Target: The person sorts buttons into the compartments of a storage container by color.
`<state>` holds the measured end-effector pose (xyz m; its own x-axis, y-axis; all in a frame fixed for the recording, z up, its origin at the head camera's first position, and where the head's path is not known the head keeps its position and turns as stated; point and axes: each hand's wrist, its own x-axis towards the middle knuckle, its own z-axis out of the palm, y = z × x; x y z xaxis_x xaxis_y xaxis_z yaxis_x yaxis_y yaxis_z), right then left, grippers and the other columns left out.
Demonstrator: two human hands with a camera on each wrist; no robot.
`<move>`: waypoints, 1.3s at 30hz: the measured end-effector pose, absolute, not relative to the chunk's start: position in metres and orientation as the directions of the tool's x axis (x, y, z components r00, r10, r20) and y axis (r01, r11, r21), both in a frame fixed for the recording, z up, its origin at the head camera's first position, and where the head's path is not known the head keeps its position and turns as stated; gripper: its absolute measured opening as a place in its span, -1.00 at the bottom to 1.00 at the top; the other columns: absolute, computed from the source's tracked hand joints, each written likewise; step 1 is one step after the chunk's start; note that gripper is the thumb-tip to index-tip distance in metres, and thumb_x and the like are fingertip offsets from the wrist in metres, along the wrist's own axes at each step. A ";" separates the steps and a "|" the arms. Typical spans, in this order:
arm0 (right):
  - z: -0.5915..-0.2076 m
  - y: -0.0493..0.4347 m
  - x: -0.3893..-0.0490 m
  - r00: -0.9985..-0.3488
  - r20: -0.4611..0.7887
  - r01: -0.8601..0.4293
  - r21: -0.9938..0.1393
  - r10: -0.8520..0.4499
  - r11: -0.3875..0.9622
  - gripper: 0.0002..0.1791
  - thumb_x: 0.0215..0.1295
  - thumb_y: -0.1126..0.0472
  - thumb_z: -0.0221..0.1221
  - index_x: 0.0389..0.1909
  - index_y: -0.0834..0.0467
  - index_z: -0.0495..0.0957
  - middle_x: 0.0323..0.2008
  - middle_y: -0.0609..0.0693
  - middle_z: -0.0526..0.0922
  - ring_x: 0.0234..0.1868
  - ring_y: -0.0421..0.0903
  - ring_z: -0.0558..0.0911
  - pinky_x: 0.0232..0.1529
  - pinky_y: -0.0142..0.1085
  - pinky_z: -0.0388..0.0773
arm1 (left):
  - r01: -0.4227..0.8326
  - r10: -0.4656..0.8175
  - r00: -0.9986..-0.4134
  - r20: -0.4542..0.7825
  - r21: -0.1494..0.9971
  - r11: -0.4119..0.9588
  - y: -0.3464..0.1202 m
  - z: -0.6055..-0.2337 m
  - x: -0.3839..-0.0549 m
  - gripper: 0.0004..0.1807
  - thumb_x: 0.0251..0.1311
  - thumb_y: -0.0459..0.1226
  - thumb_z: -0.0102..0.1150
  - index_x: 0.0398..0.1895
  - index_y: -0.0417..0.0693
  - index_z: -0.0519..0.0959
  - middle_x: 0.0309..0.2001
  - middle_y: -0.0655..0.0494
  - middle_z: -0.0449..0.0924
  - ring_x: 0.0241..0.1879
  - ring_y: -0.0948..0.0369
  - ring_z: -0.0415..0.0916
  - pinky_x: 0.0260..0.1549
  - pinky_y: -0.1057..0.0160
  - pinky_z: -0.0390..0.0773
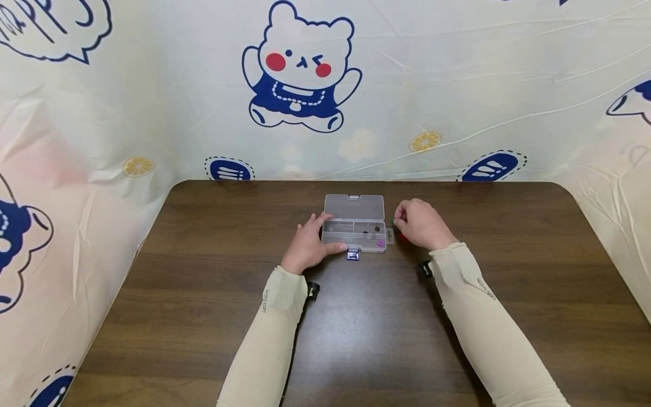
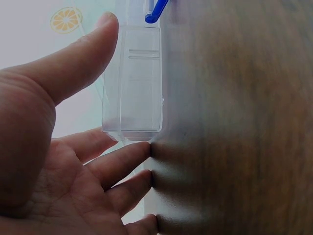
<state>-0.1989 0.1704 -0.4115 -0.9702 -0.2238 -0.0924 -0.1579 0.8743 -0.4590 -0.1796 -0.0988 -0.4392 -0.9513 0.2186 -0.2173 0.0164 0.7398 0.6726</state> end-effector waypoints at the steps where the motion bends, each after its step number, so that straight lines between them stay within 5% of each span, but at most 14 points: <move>1: -0.411 0.170 -0.198 -0.971 -0.093 -0.156 -0.459 -0.222 0.875 -0.90 0.37 0.28 0.21 -0.25 0.26 0.59 -0.26 0.16 0.54 -0.20 0.10 0.50 -0.10 -0.05 0.50 | 0.018 0.219 -0.951 -0.216 0.672 0.740 -0.099 -0.439 -0.180 -0.12 0.11 0.02 0.47 0.50 0.13 0.30 0.56 -0.05 0.09 0.56 -0.15 -0.15 0.50 -0.17 -0.16; 39: -0.405 0.155 -0.180 -0.966 0.018 -0.236 -0.480 -0.259 0.845 -0.93 0.34 0.30 0.21 -0.26 0.25 0.59 -0.29 0.12 0.55 -0.24 0.04 0.51 -0.16 -0.10 0.51 | 0.014 0.221 -0.949 -0.224 0.672 0.740 -0.098 -0.437 -0.180 -0.12 0.12 0.02 0.46 0.50 0.13 0.29 0.56 -0.04 0.08 0.55 -0.18 -0.17 0.50 -0.18 -0.15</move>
<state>-0.1805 0.1550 -0.4054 -0.9656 -0.2593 0.0180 -0.2359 0.8450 -0.4799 -0.1795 -0.0985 -0.4373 -0.9491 0.2213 -0.2241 0.0139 0.7403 0.6721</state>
